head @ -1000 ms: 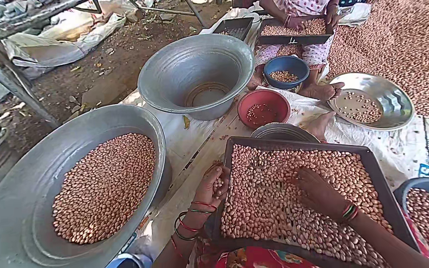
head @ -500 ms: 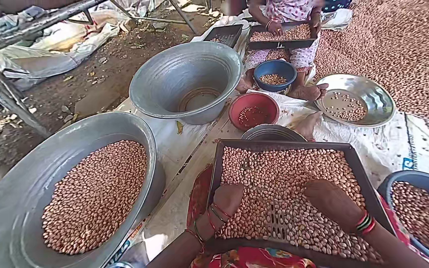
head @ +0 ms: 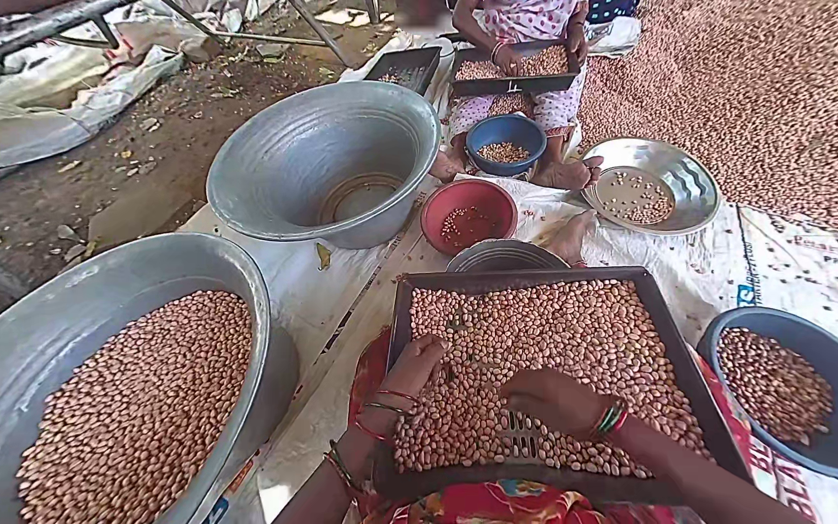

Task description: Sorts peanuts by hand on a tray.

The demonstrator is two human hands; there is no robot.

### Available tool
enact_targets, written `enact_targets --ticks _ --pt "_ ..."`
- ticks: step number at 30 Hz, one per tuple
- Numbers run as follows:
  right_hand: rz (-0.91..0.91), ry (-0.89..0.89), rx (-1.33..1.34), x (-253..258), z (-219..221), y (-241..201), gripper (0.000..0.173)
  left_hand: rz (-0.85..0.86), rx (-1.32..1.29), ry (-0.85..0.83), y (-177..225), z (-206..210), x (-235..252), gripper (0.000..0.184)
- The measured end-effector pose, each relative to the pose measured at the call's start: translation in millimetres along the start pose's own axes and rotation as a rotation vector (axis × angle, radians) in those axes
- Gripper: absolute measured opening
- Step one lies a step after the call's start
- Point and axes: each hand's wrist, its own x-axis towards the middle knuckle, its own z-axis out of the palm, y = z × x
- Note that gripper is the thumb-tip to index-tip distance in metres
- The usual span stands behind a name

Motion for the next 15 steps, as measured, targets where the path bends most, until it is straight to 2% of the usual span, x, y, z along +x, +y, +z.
enact_targets --ticks 2,3,6,7,10,11,12,14,15 --pt "-0.075 -0.255 0.203 14.0 32.2 -16.0 0.032 -0.012 -0.469 0.042 1.5 5.5 1.3 0.034" --pt "-0.107 -0.343 0.281 21.9 48.1 -23.5 0.035 0.012 -0.621 0.025 0.4 6.8 1.4 0.041" --pt "-0.238 -0.394 0.385 50.5 84.5 -29.7 0.037 0.2 -0.813 -0.15 -10.8 4.3 3.0 0.049" --pt "-0.297 -0.337 0.348 60.3 92.7 -26.6 0.037 0.251 -0.823 -0.184 -12.5 3.0 2.9 0.049" --pt "-0.517 0.011 0.091 89.1 103.7 -8.0 0.03 0.297 -0.876 -0.151 -11.1 1.0 -1.4 0.054" --pt "-0.492 0.124 0.03 95.5 96.2 -2.4 0.029 0.288 -0.886 -0.121 -10.6 0.2 -2.9 0.056" --pt "-0.39 0.175 0.018 98.4 81.6 2.3 0.033 0.274 -0.901 -0.088 -10.4 -0.7 -4.4 0.057" --pt "-0.136 0.278 0.107 95.4 42.1 12.3 0.046 0.253 -0.924 -0.011 -9.9 -3.8 -7.4 0.059" --pt "-0.053 0.37 0.18 87.7 20.2 15.3 0.046 0.24 -0.921 0.028 -9.2 -6.1 -8.9 0.058"
